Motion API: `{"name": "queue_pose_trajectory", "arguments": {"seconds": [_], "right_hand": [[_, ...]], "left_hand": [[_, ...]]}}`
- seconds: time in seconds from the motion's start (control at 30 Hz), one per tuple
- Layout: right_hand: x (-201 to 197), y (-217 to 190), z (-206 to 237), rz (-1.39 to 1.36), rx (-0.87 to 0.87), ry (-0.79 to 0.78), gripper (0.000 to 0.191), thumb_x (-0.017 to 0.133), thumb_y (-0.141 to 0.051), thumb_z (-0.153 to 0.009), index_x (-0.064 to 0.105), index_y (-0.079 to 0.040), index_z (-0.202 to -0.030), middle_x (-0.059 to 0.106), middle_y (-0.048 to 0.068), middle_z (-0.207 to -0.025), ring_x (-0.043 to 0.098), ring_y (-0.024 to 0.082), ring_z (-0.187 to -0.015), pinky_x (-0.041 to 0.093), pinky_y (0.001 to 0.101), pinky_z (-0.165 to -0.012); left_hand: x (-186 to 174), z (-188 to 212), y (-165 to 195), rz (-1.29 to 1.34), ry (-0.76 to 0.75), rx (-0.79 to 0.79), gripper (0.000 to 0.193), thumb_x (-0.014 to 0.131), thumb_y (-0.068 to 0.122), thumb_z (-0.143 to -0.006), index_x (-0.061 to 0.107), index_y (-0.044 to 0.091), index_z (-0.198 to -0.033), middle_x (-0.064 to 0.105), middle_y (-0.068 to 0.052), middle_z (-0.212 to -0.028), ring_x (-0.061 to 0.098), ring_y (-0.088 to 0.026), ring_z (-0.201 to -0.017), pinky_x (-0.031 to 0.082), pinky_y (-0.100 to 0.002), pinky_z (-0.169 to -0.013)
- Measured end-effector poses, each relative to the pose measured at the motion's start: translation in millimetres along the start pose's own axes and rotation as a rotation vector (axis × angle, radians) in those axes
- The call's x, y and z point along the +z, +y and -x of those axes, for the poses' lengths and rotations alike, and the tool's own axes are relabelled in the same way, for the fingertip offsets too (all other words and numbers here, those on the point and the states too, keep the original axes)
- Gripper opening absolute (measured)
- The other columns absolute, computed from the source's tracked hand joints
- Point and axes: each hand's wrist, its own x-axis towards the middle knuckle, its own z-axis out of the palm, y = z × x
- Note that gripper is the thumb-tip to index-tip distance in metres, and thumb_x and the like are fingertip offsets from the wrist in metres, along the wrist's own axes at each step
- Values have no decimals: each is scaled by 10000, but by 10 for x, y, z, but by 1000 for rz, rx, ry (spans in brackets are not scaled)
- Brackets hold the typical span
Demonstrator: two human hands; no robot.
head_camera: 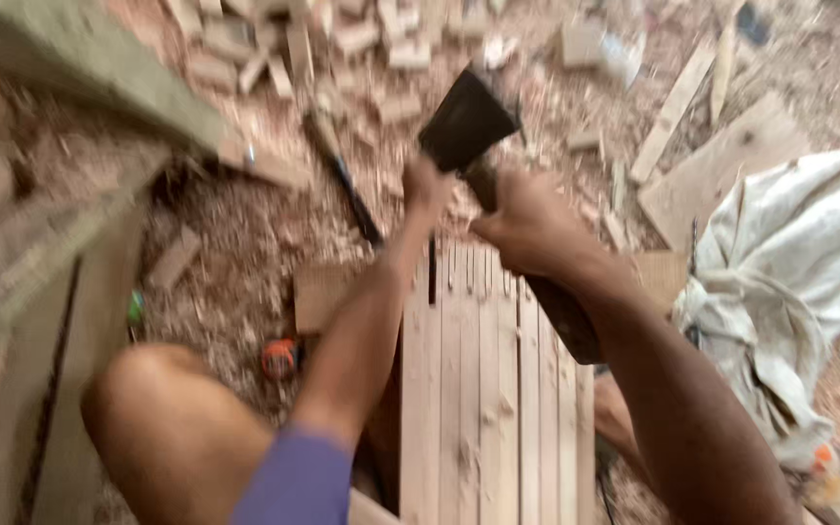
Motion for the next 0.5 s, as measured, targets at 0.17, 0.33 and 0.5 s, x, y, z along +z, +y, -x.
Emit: {"name": "queue_pose_trajectory", "arguments": {"seconds": [0.17, 0.33, 0.5], "right_hand": [[-347, -6, 276, -126, -162, 296, 291, 681, -27, -871, 576, 78, -1121, 642, 164, -782, 631, 200, -527, 551, 319, -436], [-98, -84, -175, -7, -70, 40, 295, 628, -57, -913, 570, 45, -1184, 652, 131, -812, 594, 182, -543, 531, 320, -438], [-35, 94, -73, 27, -7, -62, 365, 679, -20, -852, 592, 88, -1190, 654, 157, -799, 593, 202, -515, 513, 323, -429]], "left_hand": [[66, 4, -49, -54, 18, -21, 256, 593, 33, -863, 552, 52, -611, 624, -13, -552, 471, -129, -347, 346, -267, -252], [-7, 402, -148, -35, -66, 343, 181, 597, 36, -899, 613, 54, -719, 593, -25, -595, 521, -102, -428, 391, -237, -310], [-47, 313, -127, -130, 25, 92, 226, 544, 106, -1000, 592, 91, -780, 535, 0, -536, 478, -104, -349, 390, -239, -252]]}}
